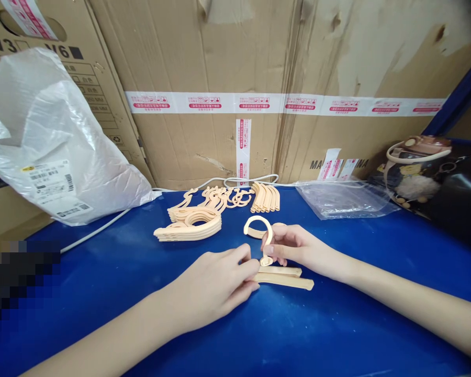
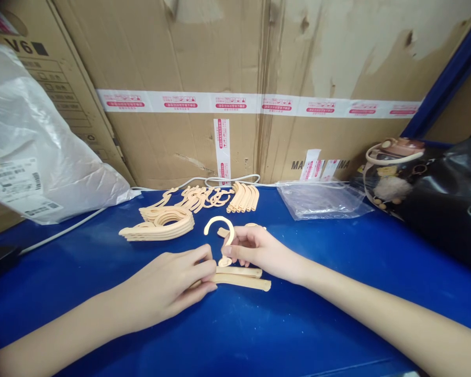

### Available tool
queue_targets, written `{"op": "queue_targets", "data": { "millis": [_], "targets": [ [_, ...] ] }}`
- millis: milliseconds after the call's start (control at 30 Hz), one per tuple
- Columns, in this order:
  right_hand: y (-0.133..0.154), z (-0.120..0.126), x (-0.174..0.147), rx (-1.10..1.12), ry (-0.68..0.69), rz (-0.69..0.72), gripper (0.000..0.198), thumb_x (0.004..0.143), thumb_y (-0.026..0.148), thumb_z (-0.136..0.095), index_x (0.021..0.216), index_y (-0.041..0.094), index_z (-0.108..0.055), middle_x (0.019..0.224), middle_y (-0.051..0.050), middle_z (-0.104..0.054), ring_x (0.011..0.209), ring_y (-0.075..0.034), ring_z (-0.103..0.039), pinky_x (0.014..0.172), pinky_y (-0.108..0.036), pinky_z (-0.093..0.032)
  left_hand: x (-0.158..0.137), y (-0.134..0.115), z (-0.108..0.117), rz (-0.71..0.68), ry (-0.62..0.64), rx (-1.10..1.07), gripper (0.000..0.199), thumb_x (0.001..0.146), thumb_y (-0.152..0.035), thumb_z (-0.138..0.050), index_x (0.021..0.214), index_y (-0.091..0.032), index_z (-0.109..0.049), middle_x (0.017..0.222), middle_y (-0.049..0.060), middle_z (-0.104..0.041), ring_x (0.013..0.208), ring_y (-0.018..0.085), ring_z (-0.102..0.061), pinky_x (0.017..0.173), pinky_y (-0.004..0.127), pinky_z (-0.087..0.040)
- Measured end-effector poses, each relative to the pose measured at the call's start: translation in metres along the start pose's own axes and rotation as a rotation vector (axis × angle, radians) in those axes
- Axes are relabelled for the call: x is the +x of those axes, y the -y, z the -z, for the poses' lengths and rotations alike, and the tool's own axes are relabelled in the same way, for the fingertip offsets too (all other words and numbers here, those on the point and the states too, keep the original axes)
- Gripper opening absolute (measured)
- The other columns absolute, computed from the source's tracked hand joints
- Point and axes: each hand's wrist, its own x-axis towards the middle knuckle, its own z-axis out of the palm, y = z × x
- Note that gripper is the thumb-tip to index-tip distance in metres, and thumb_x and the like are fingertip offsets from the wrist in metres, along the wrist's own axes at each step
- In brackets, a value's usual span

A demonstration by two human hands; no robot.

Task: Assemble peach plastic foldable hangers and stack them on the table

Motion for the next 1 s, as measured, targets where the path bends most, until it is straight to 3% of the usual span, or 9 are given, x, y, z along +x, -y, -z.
{"op": "queue_targets", "data": {
  "millis": [367,700,833,1000],
  "targets": [
    [-0.004,0.0,0.004,0.013,0.001,-0.001,0.026,0.083,0.042,-0.065,0.083,0.016,-0.06,0.071,0.002,-0.056,0.057,-0.008,-0.049,0.056,-0.022,-0.043,0.002,-0.001,0.0,0.0,-0.022,0.043,0.012,0.094,-0.028,-0.043,0.087,-0.02,-0.049,0.094,0.0,-0.049,0.06,0.01,-0.046,0.052,0.024,-0.035],
    [-0.004,-0.001,0.005,0.059,-0.039,-0.027,0.03,0.081,0.043,-0.066,0.083,0.014,-0.062,0.069,0.003,-0.053,0.053,-0.006,-0.044,0.052,-0.021,-0.039,0.002,-0.001,-0.004,-0.037,-0.103,0.127,0.013,0.094,-0.028,-0.045,0.087,-0.019,-0.053,0.103,0.005,-0.053,0.082,0.018,-0.053,0.058,0.027,-0.041],
    [-0.002,-0.001,0.006,0.113,-0.062,-0.052,0.029,0.079,0.043,-0.067,0.08,0.015,-0.06,0.068,0.002,-0.054,0.054,-0.007,-0.046,0.052,-0.022,-0.038,0.003,0.0,0.005,0.102,-0.182,-0.208,0.02,0.092,-0.036,-0.052,0.081,-0.019,-0.052,0.092,0.001,-0.057,0.081,0.016,-0.053,0.067,0.028,-0.042],
    [-0.001,-0.001,0.006,0.166,-0.072,-0.076,0.029,0.078,0.043,-0.068,0.079,0.016,-0.059,0.066,0.003,-0.053,0.057,-0.009,-0.048,0.053,-0.023,-0.038,0.005,0.006,0.017,0.371,-0.19,-1.073,0.026,0.082,-0.041,-0.063,0.079,-0.018,-0.05,0.062,-0.006,-0.051,0.048,0.007,-0.042,0.045,0.019,-0.032]
  ]
}}
